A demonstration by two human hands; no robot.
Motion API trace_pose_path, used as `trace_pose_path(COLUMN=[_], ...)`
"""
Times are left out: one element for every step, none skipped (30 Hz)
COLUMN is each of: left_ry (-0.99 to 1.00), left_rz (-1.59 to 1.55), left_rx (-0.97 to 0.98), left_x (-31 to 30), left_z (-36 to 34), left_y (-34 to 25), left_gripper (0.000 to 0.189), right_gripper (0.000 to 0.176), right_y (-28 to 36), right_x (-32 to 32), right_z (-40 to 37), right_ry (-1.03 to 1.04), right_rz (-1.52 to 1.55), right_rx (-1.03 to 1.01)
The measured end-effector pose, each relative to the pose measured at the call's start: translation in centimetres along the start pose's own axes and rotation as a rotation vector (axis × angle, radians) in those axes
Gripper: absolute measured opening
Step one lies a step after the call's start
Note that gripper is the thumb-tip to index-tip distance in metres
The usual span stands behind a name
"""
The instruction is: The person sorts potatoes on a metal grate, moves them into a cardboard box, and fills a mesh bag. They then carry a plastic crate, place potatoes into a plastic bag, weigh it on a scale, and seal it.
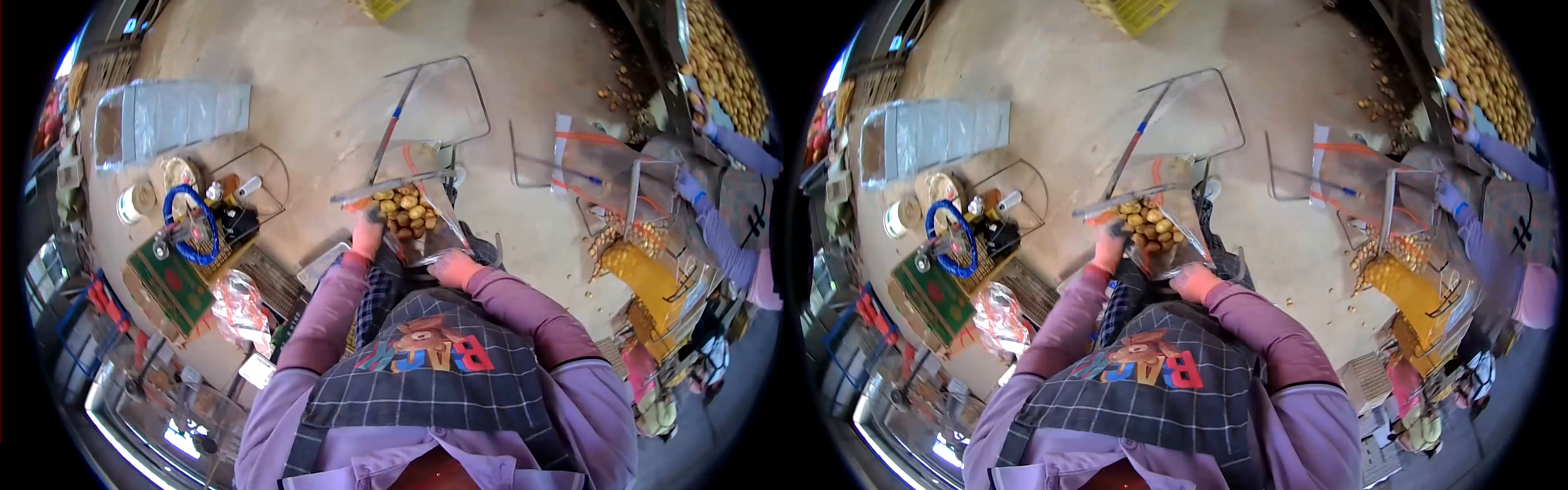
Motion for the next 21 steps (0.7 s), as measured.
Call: trace_pose_path(left_ry=[-0.025, -0.043, -0.075, -0.078, -0.086, -0.095, -0.165, -0.191, -0.13, -0.064, -0.057, -0.08, -0.012, 0.055, 0.051, 0.158, 0.263, 0.253, 0.287, 0.319, 0.263], left_rz=[-0.083, -0.167, -0.278, -0.307, -0.328, -0.347, -0.255, -0.229, -0.294, -0.353, -0.388, -0.431, -0.378, -0.322, -0.322, -0.511, -0.704, -0.714, -0.829, -0.944, -0.978], left_rx=[-0.024, -0.055, -0.16, -0.168, -0.172, -0.174, -0.02, 0.051, -0.005, -0.06, -0.093, -0.195, -0.175, -0.162, -0.162, -0.038, 0.087, 0.082, 0.107, 0.144, 0.16], left_x=[-0.1, 0.7, 0.7, 0.8, 0.7, 0.5, -0.5, -1.3, -2.0, -2.6, -3.0, -3.4, -4.1, -5.3, -6.3, -5.8, -5.3, -5.1, -4.6, -4.4, -4.5], left_z=[-1.2, -2.7, -4.0, -4.5, -4.2, -3.5, -2.3, -1.8, -0.5, 1.2, 3.3, 4.8, 5.3, 4.8, 4.2, 3.2, 2.1, 1.2, 0.3, -0.1, -0.3], left_y=[3.7, 6.8, 7.5, 7.3, 6.7, 6.5, 4.9, 4.2, 3.6, 3.5, 4.9, 6.0, 3.5, 0.2, -2.1, -5.7, -9.3, -11.1, -13.3, -15.7, -17.3], left_gripper=[0.043, 0.045, 0.041, 0.041, 0.042, 0.042, 0.041, 0.042, 0.043, 0.044, 0.046, 0.047, 0.046, 0.045, 0.045, 0.044, 0.045, 0.045, 0.05, 0.055, 0.053], right_gripper=[0.016, 0.015, 0.015, 0.015, 0.016, 0.016, 0.017, 0.019, 0.021, 0.022, 0.022, 0.023, 0.023, 0.025, 0.027, 0.03, 0.032, 0.033, 0.034, 0.034, 0.034], right_y=[0.7, 1.6, 1.6, 1.8, 1.5, 1.5, 1.5, 1.5, 1.9, 1.8, 1.7, 1.3, 0.2, -0.8, -1.9, -3.5, -5.4, -9.5, -12.9, -13.4, -14.0], right_x=[0.7, 1.3, 1.3, 0.4, -0.7, -1.9, -3.3, -5.1, -7.5, -9.1, -10.7, -12.3, -13.7, -15.8, -17.6, -19.0, -21.0, -23.2, -25.0, -25.9, -26.7], right_z=[0.4, 0.0, -0.2, -0.2, -0.1, 0.1, 0.4, 1.0, 1.6, 2.7, 4.2, 5.5, 5.9, 5.9, 5.8, 5.0, 3.8, 2.3, 1.3, 1.8, 2.1], right_ry=[-0.015, -0.023, 0.079, 0.195, 0.203, 0.208, 0.267, 0.321, 0.371, 0.341, 0.324, 0.304, 0.296, 0.184, 0.075, 0.067, 0.065, 0.084, 0.098, 0.096, 0.098], right_rz=[-0.096, -0.184, -0.155, -0.205, -0.239, -0.273, -0.309, -0.341, -0.365, -0.371, -0.399, -0.427, -0.442, -0.393, -0.334, -0.367, -0.404, -0.394, -0.386, -0.401, -0.458], right_rx=[-0.045, -0.088, -0.088, -0.088, -0.103, -0.119, -0.1, -0.079, -0.04, -0.037, -0.052, -0.066, -0.064, -0.085, -0.109, -0.098, -0.09, 0.048, 0.186, 0.178, 0.188])
Point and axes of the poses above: each hand's wrist, its own z-axis towards the middle knuckle, its own x-axis out of the palm, y = z × x, the point moved 10 cm from there along z, towards the middle knuckle, and after that the axes turned 2 degrees about -z, right-handed, at the moved point
